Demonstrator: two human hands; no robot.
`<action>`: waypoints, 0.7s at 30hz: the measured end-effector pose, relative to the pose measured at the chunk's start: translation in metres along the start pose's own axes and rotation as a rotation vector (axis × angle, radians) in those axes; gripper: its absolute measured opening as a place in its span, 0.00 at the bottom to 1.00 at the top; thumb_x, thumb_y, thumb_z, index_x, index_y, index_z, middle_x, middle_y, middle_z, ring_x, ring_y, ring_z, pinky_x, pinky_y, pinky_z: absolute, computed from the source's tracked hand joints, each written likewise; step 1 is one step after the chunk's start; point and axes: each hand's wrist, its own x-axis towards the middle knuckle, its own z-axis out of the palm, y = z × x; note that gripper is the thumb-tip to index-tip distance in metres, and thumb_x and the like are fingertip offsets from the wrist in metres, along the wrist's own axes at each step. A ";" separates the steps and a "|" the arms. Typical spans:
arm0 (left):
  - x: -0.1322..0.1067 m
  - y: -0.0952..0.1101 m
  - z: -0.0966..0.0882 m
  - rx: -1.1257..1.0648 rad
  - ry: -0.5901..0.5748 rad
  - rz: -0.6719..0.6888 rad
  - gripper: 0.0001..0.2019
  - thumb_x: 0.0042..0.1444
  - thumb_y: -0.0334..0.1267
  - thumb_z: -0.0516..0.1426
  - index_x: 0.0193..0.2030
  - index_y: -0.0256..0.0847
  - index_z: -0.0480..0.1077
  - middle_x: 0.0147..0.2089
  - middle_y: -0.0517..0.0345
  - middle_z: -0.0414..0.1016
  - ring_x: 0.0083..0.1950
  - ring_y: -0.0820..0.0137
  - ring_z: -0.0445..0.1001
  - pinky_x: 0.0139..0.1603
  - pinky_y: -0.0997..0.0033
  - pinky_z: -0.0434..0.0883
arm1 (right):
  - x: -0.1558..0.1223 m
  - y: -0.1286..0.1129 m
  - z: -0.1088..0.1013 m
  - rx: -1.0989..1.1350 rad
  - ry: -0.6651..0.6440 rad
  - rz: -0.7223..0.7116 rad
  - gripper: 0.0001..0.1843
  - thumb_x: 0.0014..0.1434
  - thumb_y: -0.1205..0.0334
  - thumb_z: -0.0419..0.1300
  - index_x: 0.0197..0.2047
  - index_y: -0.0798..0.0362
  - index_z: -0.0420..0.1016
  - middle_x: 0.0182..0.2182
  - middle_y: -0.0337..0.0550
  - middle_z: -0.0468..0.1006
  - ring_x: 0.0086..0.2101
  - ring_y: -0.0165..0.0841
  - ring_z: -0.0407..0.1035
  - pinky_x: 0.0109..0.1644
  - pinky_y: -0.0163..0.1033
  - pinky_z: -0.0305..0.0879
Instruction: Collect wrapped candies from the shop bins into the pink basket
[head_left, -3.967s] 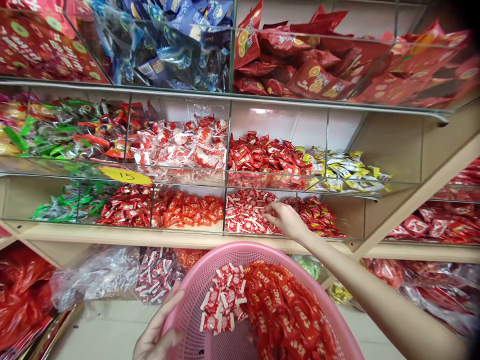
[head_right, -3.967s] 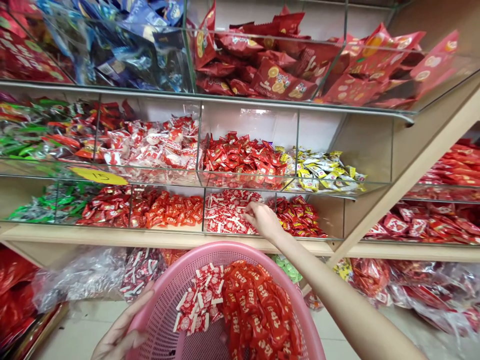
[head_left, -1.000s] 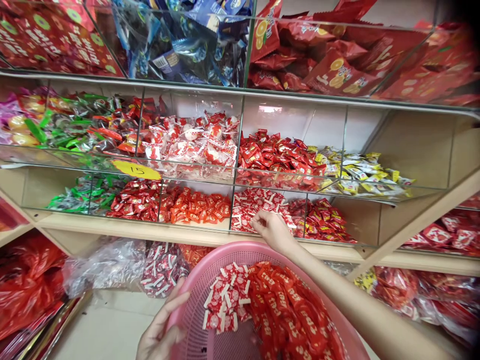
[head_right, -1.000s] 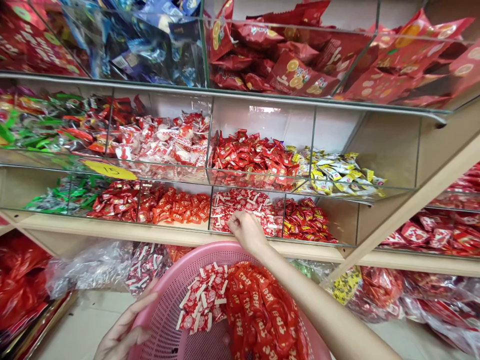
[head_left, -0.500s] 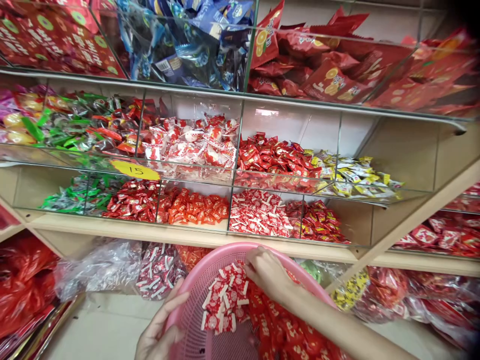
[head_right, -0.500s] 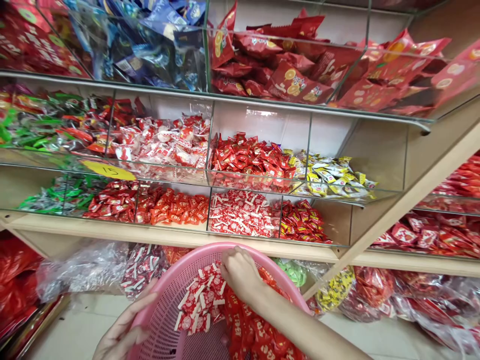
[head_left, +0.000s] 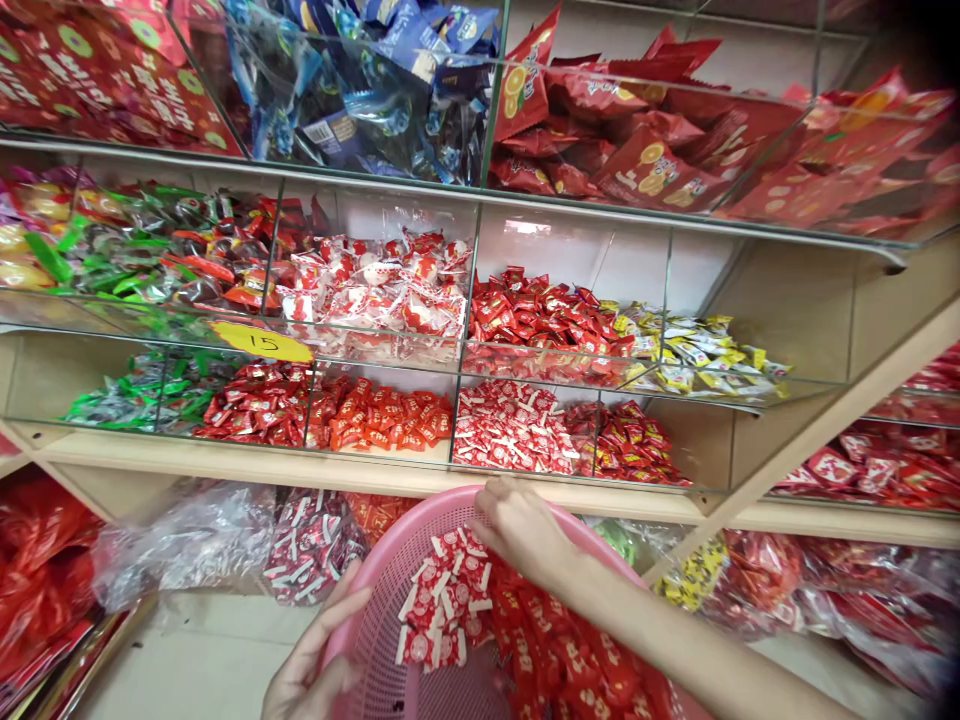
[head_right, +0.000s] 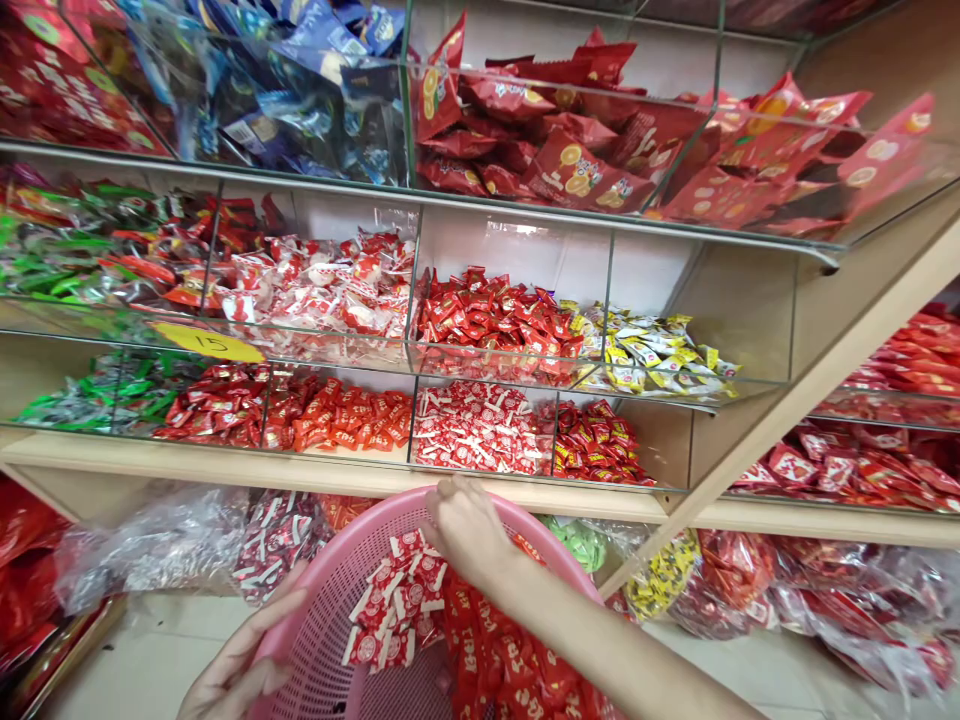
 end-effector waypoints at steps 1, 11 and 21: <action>-0.001 0.001 0.001 0.001 0.000 0.001 0.18 0.38 0.31 0.57 0.38 0.50 0.78 0.61 0.62 0.67 0.67 0.61 0.54 0.66 0.62 0.46 | 0.005 0.009 -0.006 0.023 0.041 -0.004 0.08 0.61 0.62 0.54 0.33 0.55 0.71 0.34 0.47 0.74 0.38 0.36 0.66 0.43 0.40 0.59; 0.005 -0.001 -0.012 0.073 -0.062 -0.014 0.18 0.38 0.33 0.59 0.38 0.51 0.78 0.62 0.63 0.66 0.67 0.60 0.52 0.66 0.62 0.46 | 0.058 0.094 -0.007 0.070 -0.002 -0.190 0.16 0.57 0.76 0.51 0.45 0.54 0.73 0.43 0.48 0.72 0.43 0.34 0.65 0.45 0.37 0.58; 0.005 -0.003 -0.012 0.071 -0.060 -0.005 0.18 0.39 0.33 0.59 0.40 0.50 0.78 0.62 0.63 0.65 0.67 0.61 0.53 0.66 0.62 0.46 | 0.064 0.080 -0.015 -0.122 -0.167 -0.131 0.20 0.55 0.78 0.49 0.46 0.52 0.73 0.44 0.49 0.72 0.44 0.37 0.68 0.40 0.36 0.59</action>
